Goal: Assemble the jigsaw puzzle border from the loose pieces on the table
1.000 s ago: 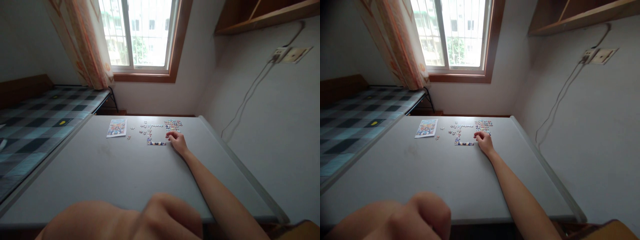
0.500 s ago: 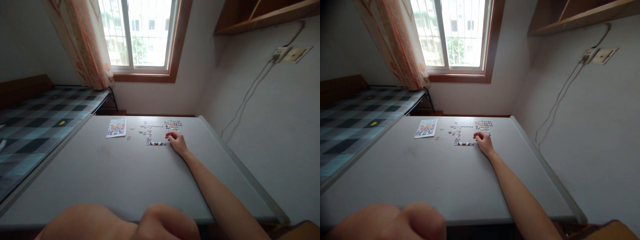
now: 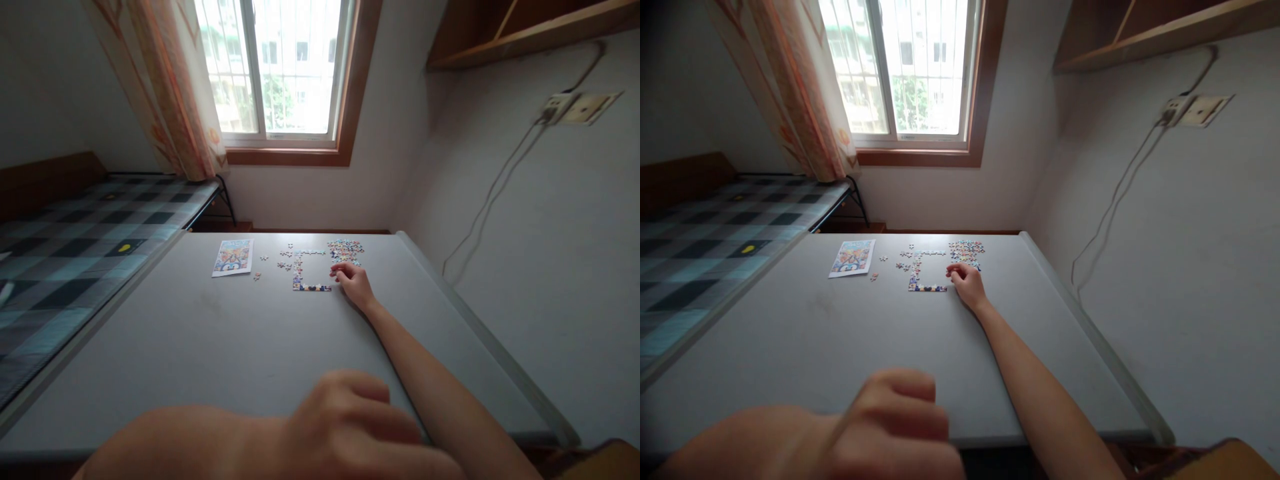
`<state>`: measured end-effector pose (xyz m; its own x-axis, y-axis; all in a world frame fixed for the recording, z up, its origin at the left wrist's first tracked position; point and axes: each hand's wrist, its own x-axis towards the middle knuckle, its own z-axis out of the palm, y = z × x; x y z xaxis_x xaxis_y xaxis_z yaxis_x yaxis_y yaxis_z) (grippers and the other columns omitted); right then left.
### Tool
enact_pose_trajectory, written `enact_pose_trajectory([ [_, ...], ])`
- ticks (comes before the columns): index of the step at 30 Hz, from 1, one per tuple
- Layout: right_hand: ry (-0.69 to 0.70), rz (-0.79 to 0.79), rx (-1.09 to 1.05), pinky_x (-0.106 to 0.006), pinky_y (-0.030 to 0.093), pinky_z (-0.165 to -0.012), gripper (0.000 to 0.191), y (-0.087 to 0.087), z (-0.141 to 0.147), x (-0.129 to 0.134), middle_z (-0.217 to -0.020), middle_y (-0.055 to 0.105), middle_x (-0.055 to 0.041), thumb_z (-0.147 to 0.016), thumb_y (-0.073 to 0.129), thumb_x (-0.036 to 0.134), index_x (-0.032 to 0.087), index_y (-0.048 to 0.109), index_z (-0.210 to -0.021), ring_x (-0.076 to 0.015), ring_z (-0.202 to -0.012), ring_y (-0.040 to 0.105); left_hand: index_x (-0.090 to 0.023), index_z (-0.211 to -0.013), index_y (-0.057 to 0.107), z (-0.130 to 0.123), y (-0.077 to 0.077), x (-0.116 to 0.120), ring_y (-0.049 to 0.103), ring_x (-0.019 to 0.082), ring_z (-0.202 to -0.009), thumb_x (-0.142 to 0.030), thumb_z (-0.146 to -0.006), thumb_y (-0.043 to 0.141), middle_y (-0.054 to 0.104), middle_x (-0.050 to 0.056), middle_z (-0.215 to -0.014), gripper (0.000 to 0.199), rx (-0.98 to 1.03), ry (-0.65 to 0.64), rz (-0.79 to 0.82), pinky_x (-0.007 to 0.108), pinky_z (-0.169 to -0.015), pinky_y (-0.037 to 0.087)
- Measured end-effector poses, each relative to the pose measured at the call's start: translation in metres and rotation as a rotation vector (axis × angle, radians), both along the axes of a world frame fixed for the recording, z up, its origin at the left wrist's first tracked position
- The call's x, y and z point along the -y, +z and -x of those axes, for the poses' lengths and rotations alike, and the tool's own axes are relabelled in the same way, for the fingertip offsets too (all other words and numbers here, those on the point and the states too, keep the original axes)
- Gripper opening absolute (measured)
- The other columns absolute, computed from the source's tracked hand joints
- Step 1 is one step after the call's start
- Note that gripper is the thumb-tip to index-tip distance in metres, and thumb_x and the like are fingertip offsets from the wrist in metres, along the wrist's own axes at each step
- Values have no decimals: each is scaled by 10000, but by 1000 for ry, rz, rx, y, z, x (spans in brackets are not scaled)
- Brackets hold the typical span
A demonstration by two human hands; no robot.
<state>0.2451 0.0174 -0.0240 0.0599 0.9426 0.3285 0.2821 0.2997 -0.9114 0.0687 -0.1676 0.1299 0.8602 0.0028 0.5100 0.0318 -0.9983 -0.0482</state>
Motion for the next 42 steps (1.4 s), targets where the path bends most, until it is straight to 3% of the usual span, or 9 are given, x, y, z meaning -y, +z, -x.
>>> enact_pose_trajectory([
  [3,8,6,-47,-292,529,-635,285,1,1,0,-746,708,-53,-748,546,283,147,670,-966,-156,-666,650,-204,-565,485,-12,-16,-30,365,89,-442,-250,-838,524,446,-40,-490,280,148,173,75,280,-502,312],
  [6,5,8,-69,-318,539,-688,280,2,1,1,-787,721,-77,-747,591,332,144,678,-937,-179,-719,672,-186,-543,473,-7,-54,-86,385,81,-455,-164,-825,457,476,-41,-494,283,198,364,128,262,-511,289],
  [9,7,8,-99,-343,535,-761,263,3,2,1,-803,727,-86,-729,633,346,149,673,-899,-200,-776,687,-180,-543,498,10,-97,-139,391,81,-455,-191,-823,487,503,-36,-500,280,191,656,192,249,-498,245],
  [11,19,19,-133,-348,537,-762,281,4,3,2,-800,728,-85,-714,662,363,152,666,-900,-205,-773,691,-182,-579,535,21,-118,-160,422,83,-475,-246,-839,512,537,-33,-533,268,198,788,256,234,-506,262],
  [14,53,33,-169,-335,542,-715,290,6,6,4,-786,727,-88,-692,696,394,151,669,-848,-205,-740,691,-196,-730,611,30,-135,-170,495,89,-536,-322,-853,546,589,-35,-616,188,275,882,358,216,-552,334],
  [19,119,49,-198,-306,528,-625,288,10,15,10,-722,720,-77,-684,713,411,153,691,-810,-205,-699,686,-240,-1061,634,32,-140,-168,547,75,-583,-335,-859,582,639,-22,-845,229,338,859,394,211,-611,414],
  [25,164,53,-208,-324,536,-712,275,13,26,18,-788,728,-68,-707,695,392,170,724,-866,-194,-740,680,-242,-1217,570,33,-141,-167,595,74,-634,-348,-871,581,633,10,-985,362,274,766,382,209,-620,447],
  [31,154,37,-138,-276,506,-599,361,15,29,22,-692,693,-33,-702,706,396,165,689,-979,-152,-618,629,-248,-1215,581,34,-145,-170,604,77,-641,-383,-879,568,633,12,-994,362,254,743,394,220,-641,464],
  [42,118,12,-71,-270,488,-591,285,11,27,21,-726,693,-46,-719,687,425,169,696,-847,-150,-624,608,-244,-1039,669,35,-140,-169,582,83,-636,-353,-873,575,629,0,-892,220,260,743,491,217,-641,452],
])
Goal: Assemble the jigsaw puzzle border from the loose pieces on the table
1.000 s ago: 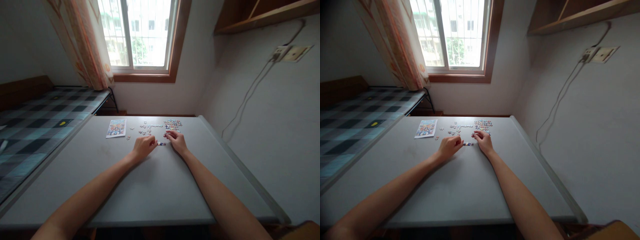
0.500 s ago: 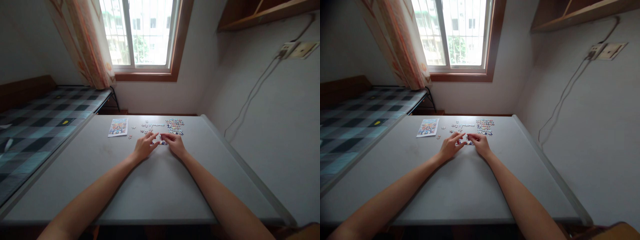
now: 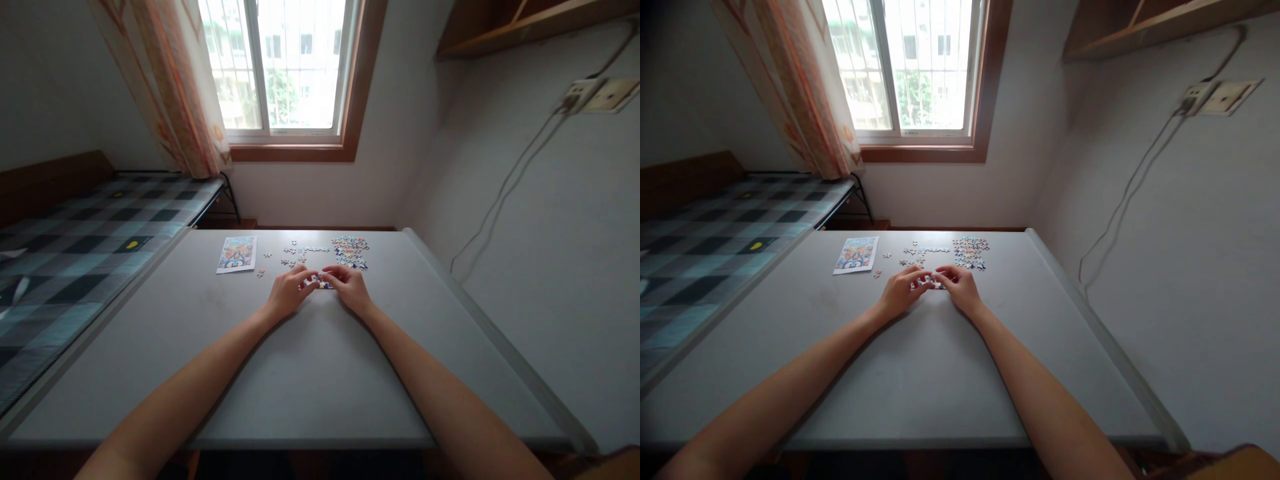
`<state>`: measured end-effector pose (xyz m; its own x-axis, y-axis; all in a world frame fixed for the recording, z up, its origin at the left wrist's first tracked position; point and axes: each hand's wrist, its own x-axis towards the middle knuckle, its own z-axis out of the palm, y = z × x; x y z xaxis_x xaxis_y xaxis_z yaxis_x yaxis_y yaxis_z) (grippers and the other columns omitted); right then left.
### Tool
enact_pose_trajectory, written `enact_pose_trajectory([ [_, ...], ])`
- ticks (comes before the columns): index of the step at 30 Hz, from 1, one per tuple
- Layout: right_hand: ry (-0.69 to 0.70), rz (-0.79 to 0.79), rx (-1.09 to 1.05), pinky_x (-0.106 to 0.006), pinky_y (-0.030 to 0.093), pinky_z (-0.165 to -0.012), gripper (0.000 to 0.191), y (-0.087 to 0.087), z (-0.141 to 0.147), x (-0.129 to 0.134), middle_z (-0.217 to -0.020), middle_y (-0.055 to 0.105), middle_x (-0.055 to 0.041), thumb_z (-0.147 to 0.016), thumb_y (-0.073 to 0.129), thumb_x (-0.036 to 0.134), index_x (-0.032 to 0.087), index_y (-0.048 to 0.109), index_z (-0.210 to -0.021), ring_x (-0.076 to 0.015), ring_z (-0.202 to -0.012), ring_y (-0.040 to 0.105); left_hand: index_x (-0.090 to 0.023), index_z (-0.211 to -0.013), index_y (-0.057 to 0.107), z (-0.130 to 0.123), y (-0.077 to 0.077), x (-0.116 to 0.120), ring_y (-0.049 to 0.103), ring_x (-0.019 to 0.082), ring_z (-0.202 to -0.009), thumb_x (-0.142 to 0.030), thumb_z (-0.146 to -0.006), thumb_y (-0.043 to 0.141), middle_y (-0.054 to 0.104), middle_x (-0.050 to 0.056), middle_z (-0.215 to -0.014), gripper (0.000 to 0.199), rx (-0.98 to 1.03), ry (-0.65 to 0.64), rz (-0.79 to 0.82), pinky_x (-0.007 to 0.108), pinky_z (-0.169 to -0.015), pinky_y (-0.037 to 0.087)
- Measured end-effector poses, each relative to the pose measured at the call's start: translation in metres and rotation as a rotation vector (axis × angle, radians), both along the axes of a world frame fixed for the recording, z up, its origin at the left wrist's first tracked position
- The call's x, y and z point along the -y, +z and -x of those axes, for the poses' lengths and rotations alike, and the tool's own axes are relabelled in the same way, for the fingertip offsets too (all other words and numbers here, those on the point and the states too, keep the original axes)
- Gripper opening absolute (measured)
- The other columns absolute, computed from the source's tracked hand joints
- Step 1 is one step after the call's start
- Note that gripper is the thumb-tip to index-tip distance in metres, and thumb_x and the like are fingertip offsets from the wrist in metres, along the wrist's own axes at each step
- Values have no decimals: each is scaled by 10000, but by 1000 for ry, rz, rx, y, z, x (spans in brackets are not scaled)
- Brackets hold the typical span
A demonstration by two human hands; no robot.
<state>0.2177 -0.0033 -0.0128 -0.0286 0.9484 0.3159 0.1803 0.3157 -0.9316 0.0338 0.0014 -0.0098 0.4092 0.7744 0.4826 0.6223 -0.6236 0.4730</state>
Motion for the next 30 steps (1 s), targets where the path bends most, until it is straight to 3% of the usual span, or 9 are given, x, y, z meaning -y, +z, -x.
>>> enact_pose_trajectory([
  [10,-33,-105,194,-260,437,-577,179,-1,-5,-2,-729,671,-34,-768,635,341,178,705,-787,-127,-602,539,-228,-1036,666,0,-5,-6,549,76,-577,-323,-848,601,642,-12,-825,221,97,35,68,208,-604,452],
  [30,-1,-139,207,-264,455,-598,217,1,-2,2,-728,652,-33,-773,640,397,187,686,-745,-126,-612,540,-230,-1012,680,-1,-1,-3,556,87,-592,-302,-833,609,650,-19,-778,205,-2,21,54,219,-637,447],
])
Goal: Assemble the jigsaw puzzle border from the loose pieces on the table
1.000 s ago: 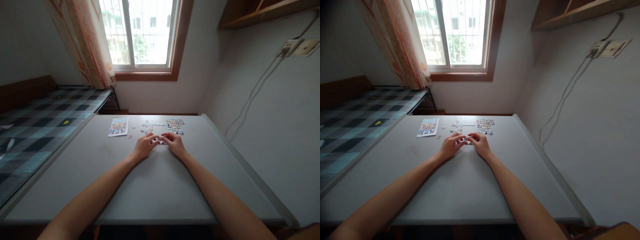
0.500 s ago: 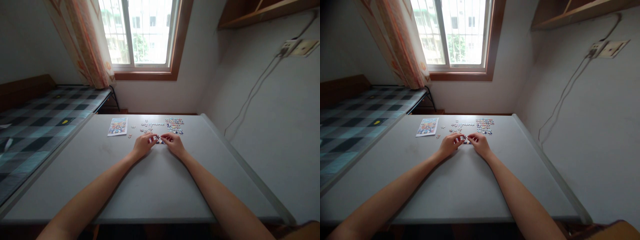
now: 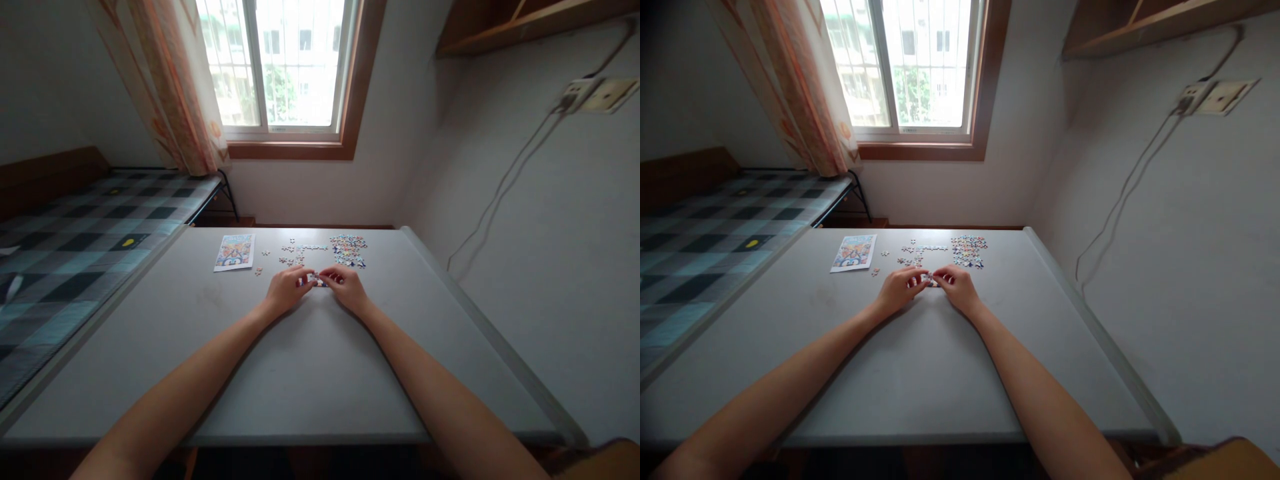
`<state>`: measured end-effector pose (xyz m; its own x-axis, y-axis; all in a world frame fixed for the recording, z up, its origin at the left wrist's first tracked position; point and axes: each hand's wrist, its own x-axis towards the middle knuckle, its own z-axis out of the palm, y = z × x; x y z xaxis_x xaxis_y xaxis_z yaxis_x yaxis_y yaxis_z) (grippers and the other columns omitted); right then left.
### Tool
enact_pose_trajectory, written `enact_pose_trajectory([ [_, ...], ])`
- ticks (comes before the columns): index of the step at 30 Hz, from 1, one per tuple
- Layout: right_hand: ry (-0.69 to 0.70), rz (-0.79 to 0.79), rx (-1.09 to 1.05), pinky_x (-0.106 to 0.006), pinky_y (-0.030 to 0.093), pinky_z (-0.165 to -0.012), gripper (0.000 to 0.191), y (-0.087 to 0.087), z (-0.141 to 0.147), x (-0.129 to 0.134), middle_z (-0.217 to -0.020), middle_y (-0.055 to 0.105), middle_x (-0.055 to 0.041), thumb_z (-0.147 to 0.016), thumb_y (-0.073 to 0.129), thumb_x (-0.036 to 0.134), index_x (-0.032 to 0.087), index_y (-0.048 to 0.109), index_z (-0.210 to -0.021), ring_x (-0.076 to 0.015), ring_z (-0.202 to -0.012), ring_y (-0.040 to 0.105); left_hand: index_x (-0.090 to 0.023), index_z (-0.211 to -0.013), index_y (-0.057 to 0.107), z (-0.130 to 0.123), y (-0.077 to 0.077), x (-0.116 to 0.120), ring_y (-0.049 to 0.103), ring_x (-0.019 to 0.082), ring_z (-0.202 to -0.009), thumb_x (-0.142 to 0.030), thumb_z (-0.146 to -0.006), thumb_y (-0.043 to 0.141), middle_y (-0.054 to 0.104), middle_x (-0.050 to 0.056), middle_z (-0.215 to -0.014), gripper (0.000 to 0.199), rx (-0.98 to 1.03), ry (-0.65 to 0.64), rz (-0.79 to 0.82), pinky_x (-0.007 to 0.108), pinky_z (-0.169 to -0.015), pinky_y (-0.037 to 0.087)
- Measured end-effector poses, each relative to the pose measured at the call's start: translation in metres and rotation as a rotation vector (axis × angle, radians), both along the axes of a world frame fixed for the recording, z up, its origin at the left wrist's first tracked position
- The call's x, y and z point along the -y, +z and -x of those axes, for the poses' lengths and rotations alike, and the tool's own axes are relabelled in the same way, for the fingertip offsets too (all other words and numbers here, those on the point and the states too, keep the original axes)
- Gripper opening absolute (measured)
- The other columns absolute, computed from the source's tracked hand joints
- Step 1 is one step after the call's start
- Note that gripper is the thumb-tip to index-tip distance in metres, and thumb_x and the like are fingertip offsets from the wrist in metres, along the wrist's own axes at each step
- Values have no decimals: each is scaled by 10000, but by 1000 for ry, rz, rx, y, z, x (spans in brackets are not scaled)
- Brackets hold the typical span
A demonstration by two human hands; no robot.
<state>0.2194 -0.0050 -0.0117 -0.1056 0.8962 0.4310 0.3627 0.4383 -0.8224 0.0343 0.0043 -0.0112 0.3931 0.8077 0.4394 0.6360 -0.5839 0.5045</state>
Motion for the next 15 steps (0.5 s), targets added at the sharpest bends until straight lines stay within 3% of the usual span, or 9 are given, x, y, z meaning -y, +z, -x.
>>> enact_pose_trajectory([
  [6,-14,-21,16,-269,454,-604,225,2,0,0,-715,641,-35,-789,630,402,190,683,-733,-131,-616,534,-230,-1081,656,-1,1,1,561,88,-590,-329,-841,598,660,-9,-817,266,50,25,-11,227,-641,464],
  [15,-22,-26,17,-267,457,-606,205,1,0,-1,-710,632,-32,-786,633,385,194,683,-731,-131,-616,534,-227,-940,691,-1,1,1,546,84,-580,-322,-844,599,639,-11,-789,164,39,34,-24,221,-621,446],
])
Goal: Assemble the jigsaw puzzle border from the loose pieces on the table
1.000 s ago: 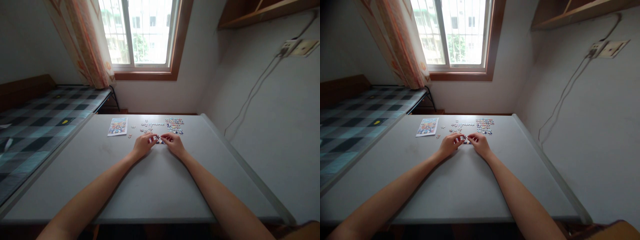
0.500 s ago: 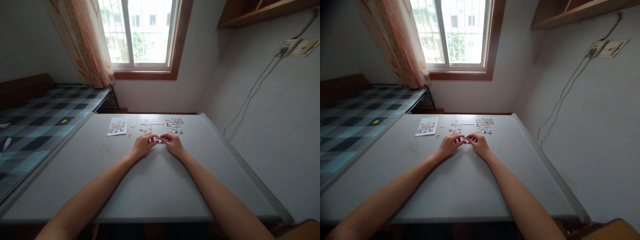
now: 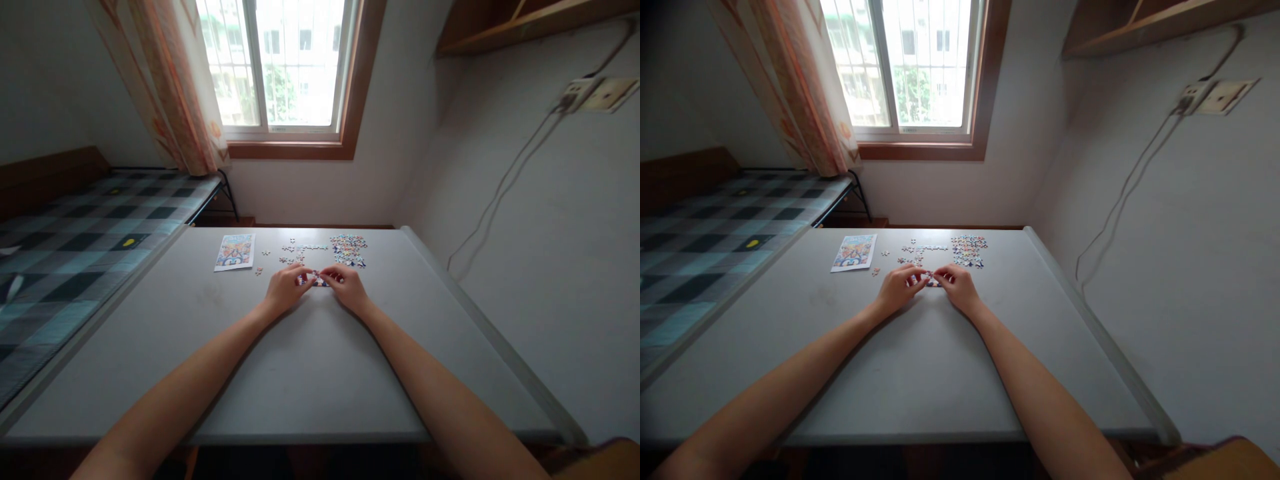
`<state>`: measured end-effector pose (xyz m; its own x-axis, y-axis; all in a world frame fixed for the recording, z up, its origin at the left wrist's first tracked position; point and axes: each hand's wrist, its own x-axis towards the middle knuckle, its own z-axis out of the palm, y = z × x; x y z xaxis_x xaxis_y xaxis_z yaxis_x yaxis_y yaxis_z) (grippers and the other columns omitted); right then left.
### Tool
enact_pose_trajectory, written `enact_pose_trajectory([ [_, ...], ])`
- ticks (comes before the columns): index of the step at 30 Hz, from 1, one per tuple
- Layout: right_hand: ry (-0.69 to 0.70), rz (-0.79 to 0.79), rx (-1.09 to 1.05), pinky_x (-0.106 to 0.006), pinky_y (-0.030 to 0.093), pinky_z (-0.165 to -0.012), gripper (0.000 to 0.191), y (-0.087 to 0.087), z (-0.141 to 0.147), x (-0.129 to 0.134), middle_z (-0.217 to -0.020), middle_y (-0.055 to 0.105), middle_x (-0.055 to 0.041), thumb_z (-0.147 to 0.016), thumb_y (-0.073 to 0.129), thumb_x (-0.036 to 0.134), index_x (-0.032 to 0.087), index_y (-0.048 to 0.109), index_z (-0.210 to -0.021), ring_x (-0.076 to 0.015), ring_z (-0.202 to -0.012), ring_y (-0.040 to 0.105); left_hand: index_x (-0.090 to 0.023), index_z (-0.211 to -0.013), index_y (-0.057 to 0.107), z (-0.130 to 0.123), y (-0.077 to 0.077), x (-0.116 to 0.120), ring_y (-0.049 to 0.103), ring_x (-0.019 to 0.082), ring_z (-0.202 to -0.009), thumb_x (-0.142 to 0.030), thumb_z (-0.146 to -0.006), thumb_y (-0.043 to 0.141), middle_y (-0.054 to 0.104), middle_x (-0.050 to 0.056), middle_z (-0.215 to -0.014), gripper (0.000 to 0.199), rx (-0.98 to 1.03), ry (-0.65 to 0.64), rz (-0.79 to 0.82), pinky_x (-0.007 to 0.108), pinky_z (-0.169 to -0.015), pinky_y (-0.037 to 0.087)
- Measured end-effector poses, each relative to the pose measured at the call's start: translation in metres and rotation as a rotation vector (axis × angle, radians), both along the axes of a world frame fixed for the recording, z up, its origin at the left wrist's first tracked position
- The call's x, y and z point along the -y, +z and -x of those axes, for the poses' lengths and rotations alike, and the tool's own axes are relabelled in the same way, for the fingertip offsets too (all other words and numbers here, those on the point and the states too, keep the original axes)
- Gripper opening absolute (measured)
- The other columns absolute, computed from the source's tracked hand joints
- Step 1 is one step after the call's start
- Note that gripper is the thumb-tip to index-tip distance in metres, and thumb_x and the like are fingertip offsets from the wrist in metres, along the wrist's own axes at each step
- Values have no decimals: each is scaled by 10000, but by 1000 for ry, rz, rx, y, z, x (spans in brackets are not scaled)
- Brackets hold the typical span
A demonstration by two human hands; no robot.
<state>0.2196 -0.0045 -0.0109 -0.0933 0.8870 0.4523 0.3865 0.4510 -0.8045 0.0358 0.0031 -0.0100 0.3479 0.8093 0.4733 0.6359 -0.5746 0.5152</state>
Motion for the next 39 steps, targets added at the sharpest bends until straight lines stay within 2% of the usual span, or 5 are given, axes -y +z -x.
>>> enact_pose_trajectory([
  [15,-16,49,-52,-261,462,-586,208,0,-1,-1,-782,673,-48,-793,616,366,174,693,-813,-127,-616,560,-220,-983,685,2,1,-1,540,81,-594,-329,-884,554,634,-10,-817,197,-27,-15,22,216,-642,438],
  [24,68,138,-107,-268,489,-606,260,-6,-1,-3,-769,700,-52,-750,656,376,173,709,-903,-143,-642,618,-266,-1108,656,3,-1,1,570,101,-686,-317,-925,490,628,16,-900,252,-195,-107,-68,220,-635,409],
  [28,30,161,-210,-278,494,-628,282,-2,-6,-6,-768,704,-54,-719,663,372,172,714,-910,-153,-663,624,-257,-1141,618,2,0,3,560,95,-660,-296,-922,487,636,15,-938,258,-187,-55,-64,219,-631,405],
  [34,-171,212,-292,-260,470,-592,308,-1,-21,-16,-756,700,-53,-708,624,381,149,717,-888,-131,-633,576,-209,-871,612,3,3,5,524,98,-611,-318,-893,529,617,-24,-785,138,-149,61,-22,218,-586,353],
  [39,-150,196,-251,-269,475,-619,266,-4,-23,-17,-777,707,-62,-699,627,363,150,711,-836,-148,-667,602,-213,-858,623,3,2,4,552,113,-669,-363,-937,450,638,-3,-837,242,-184,64,-45,226,-596,333],
])
